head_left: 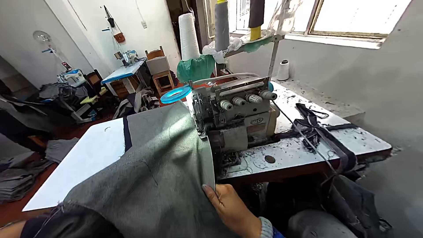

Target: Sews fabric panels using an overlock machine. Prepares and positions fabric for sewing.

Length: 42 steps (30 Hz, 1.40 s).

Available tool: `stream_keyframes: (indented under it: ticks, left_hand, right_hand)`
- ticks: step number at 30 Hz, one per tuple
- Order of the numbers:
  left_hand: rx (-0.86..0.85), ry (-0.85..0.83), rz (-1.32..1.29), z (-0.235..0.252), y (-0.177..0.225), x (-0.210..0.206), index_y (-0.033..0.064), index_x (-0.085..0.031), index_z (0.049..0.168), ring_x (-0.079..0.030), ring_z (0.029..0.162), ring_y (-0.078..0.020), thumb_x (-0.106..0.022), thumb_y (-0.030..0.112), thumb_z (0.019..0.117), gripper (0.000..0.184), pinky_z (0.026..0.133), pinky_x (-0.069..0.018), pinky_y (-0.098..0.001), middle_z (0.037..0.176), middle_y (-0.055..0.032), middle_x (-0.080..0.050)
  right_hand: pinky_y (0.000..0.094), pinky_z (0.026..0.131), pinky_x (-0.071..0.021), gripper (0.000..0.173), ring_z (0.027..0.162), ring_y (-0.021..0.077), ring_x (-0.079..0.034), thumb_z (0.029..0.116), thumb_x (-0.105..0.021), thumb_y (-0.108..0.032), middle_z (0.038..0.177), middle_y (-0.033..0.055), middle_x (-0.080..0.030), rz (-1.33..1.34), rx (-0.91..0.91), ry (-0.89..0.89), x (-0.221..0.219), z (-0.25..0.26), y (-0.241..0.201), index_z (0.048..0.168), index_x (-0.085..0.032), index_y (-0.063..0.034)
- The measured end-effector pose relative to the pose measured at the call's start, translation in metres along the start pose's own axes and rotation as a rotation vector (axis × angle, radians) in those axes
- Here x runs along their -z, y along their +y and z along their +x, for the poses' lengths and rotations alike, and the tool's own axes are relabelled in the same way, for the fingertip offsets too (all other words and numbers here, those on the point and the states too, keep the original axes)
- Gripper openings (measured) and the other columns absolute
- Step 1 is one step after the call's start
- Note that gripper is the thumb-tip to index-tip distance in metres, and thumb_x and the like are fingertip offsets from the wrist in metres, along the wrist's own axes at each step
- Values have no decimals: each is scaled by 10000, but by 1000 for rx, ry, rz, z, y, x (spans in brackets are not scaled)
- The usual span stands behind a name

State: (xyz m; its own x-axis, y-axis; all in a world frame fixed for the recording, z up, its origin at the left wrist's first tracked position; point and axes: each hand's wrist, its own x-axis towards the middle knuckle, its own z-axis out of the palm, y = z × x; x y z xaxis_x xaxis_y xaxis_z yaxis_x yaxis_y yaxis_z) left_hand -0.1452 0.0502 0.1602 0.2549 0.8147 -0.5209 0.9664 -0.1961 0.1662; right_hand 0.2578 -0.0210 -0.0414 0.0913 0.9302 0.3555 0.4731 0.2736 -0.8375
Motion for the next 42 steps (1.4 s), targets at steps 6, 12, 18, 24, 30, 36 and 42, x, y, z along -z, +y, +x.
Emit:
stream_keyframes:
  ticks: [6, 12, 18, 24, 30, 36, 42]
  left_hand:
    - [384, 167, 664, 16, 53, 60, -105, -690, 1014, -674, 1008, -507, -742, 73, 887, 224, 859, -510, -658, 989, -311, -695]
    - [461, 580, 794, 71, 101, 83, -81, -686, 908, -662, 929, -550, -678, 16, 907, 98, 724, -517, -685, 944, -330, -673]
    - [-266, 1077, 724, 170, 118, 74, -111, -632, 1207, -610, 1093, -602, -623, -151, 886, 323, 1027, -391, -740, 1103, -379, -656]
    - [-867, 1147, 44, 110, 182, -104, 16, -528, 1410, -560, 1328, -351, -640, 459, 974, 631, 1096, -456, -539, 1387, -230, -598]
    - [-978, 1119, 292, 137, 188, -175, 53, -435, 1491, -486, 1424, -243, -632, 388, 924, 687, 1196, -328, -428, 1497, -155, -548]
    - [-972, 964, 433, 139, 225, -118, 0, -615, 1367, -645, 1263, -306, -639, -27, 808, 560, 1057, -523, -453, 1381, -148, -652]
    - [-786, 576, 559, 149, 245, -66, 31, -520, 1469, -624, 1252, -326, -842, 34, 698, 836, 1013, -535, -447, 1363, -196, -615]
  right_hand:
    - [366, 563, -482, 468, 580, 190, -611, 1047, -491, -266, 601, 110, -572, 61, -46, 29, -7, 4, -1, 719, -630, 38]
    - [293, 464, -426, 455, 470, 137, -527, 1027, -495, -242, 520, 58, -491, -86, 95, 310, -16, 16, 1, 646, -590, -13]
    - [375, 491, -479, 392, 496, 228, -578, 1002, -538, -172, 544, 107, -538, -210, 101, 393, -14, 43, -10, 682, -634, 32]
    - [243, 628, -505, 338, 641, 14, -583, 1027, -550, -262, 684, -23, -603, 473, -109, 106, -12, 9, -14, 850, -671, 0]
    - [169, 567, -502, 312, 584, -36, -590, 956, -612, -173, 609, 5, -621, 466, 70, 230, -32, -13, -8, 708, -658, 11]
    - [148, 545, -476, 302, 560, -31, -562, 944, -590, -159, 590, 13, -589, 368, 153, 376, -24, 5, -7, 691, -637, 0]
    - [153, 602, -505, 289, 620, -41, -588, 1013, -501, -122, 658, -43, -600, 449, 106, 352, -17, 35, -16, 789, -645, -10]
